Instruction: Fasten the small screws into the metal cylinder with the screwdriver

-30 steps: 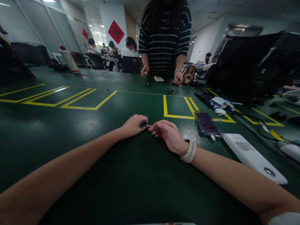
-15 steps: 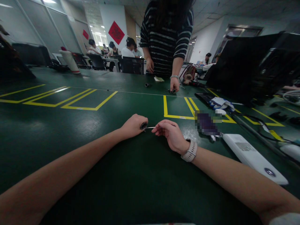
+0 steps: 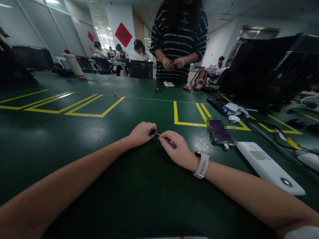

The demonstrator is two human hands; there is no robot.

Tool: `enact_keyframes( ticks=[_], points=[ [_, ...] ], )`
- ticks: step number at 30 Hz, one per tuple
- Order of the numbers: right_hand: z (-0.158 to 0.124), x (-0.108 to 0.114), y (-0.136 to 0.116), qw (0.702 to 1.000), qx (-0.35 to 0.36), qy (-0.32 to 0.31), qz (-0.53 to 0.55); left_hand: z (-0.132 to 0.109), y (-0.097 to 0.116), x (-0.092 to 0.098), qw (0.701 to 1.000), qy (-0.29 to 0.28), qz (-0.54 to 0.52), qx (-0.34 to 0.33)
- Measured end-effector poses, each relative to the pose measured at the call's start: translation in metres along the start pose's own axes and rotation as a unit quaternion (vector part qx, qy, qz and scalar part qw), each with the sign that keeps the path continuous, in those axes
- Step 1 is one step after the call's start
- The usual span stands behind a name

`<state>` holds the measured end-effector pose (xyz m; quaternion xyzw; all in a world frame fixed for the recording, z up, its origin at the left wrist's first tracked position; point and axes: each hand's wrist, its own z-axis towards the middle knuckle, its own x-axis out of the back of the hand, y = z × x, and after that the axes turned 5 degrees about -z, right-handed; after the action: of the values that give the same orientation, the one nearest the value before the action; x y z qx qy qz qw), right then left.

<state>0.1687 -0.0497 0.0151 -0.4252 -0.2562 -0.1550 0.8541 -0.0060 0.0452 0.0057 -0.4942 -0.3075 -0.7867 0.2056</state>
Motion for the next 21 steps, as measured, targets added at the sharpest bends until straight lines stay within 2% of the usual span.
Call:
enact_keyframes(
  ticks=[3,6,10,12,14,17,19,21],
  points=[
    [0.001,0.001,-0.002,1.0,0.003,-0.011,-0.018,0.0,0.0,0.0,1.0,-0.001,-0.001,-0.013],
    [0.004,0.003,0.004,0.995,-0.057,-0.003,0.078,-0.001,-0.001,0.0,0.999,-0.002,-0.003,-0.033],
    [0.008,0.003,0.019,0.948,-0.144,0.018,0.284,-0.002,-0.001,0.0,0.999,-0.001,-0.015,-0.036],
    [0.009,0.002,0.023,0.924,-0.169,0.021,0.343,-0.002,-0.001,0.0,0.999,0.001,-0.022,-0.032],
    [0.009,0.001,0.025,0.916,-0.179,0.017,0.36,-0.001,-0.002,0.0,0.999,0.002,-0.023,-0.023],
    [0.006,0.002,0.02,0.943,-0.145,0.023,0.298,-0.001,-0.002,0.0,1.0,0.003,-0.011,-0.008],
    [0.004,0.002,0.013,0.976,-0.102,0.024,0.189,0.0,-0.001,0.0,1.0,0.006,-0.003,-0.004],
    [0.002,0.002,0.006,0.996,-0.05,0.024,0.074,0.0,-0.001,0.0,1.0,0.007,0.002,-0.005]
  ],
)
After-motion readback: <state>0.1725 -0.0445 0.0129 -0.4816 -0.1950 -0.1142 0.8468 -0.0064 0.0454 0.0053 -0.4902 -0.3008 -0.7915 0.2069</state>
